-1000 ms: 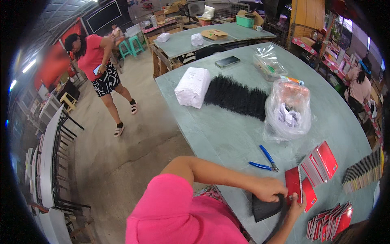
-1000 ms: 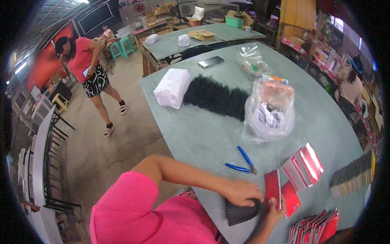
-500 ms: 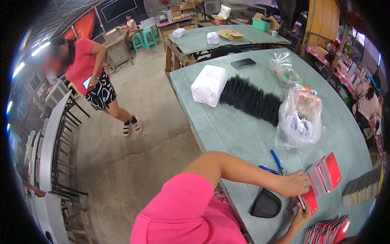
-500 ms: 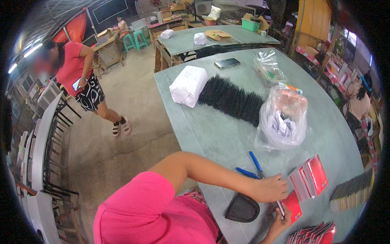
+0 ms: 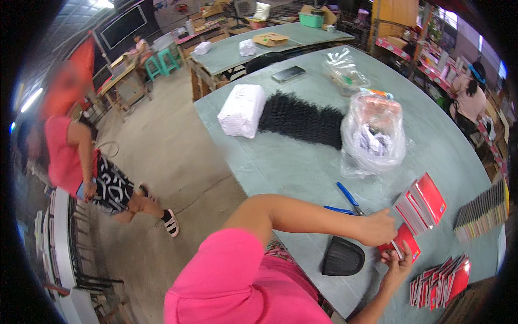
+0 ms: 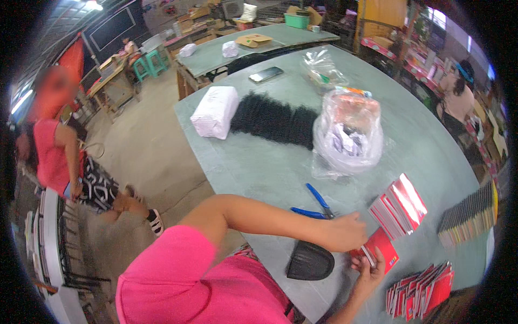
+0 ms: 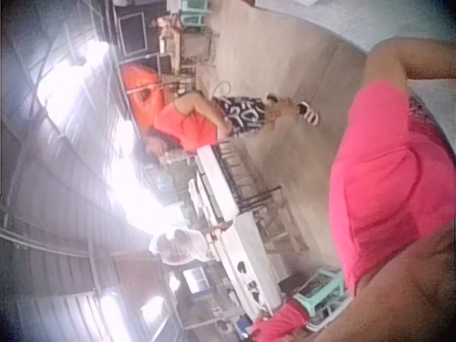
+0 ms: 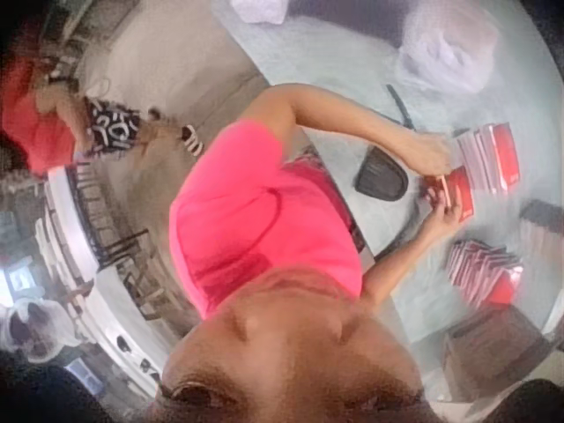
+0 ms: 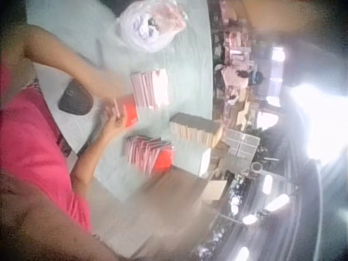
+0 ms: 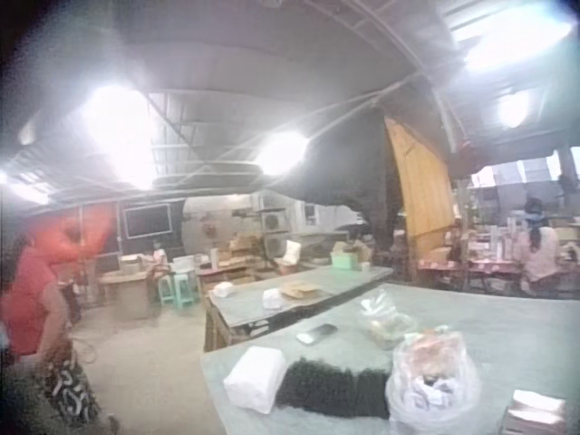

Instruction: The person binds notebooks by hand. The person picks up a wire coil from a bag, threads it through the pre-punched holes of a notebook cover and pages, uses blue-handled pliers to trim and crimp the ends of the wire, and then places the finished notebook onto a stack.

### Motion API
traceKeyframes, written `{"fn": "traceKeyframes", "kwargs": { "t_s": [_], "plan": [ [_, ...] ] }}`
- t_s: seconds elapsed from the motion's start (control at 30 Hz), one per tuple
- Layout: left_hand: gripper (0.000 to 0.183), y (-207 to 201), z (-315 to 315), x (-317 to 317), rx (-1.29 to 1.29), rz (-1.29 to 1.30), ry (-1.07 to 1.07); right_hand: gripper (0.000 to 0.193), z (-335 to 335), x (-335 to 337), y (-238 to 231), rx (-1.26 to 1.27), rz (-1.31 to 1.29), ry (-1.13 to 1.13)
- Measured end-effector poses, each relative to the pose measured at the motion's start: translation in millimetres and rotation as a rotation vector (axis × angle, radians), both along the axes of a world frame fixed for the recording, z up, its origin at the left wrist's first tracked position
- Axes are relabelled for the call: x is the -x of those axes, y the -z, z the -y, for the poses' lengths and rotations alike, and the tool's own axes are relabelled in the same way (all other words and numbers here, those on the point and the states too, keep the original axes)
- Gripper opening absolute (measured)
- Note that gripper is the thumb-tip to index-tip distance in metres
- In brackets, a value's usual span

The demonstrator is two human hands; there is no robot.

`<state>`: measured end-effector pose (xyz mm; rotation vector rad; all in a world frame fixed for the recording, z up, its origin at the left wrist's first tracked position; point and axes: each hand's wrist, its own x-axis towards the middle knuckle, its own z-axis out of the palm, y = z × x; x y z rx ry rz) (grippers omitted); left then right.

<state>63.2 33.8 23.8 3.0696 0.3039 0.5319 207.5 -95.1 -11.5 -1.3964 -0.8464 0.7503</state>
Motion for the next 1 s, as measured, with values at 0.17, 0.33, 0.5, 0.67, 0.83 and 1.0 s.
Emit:
{"fn": "traceKeyframes", "kwargs": {
  "t_s": [0.17,0.33,0.5,0.67,0.83,1.0],
  "plan": [
    [0.032,-11,-1,-9,0.071,0.065,0.009,0.029,6,-10,15,-0.048,0.085,-0.040],
    [0.027,-14,-8,7,0.088,-0.190,-0.064,0.034,-12,21,-12,0.052,-0.284,-0.068],
    [0.027,-31,-2,-4,0.241,-0.024,0.000,0.024,-5,9,4,-0.028,-0.274,-0.104],
    [0.032,-19,-8,-8,0.253,-0.089,0.102,0.020,-7,10,8,0.035,-0.246,-0.089],
    [0.030,-25,-4,-23,0.362,-0.017,0.090,0.016,-7,10,10,0.074,-0.249,-0.088],
    [0.023,-18,10,-33,0.382,-0.058,0.155,0.015,-4,3,25,0.096,0.012,-0.054]
  ]
}}
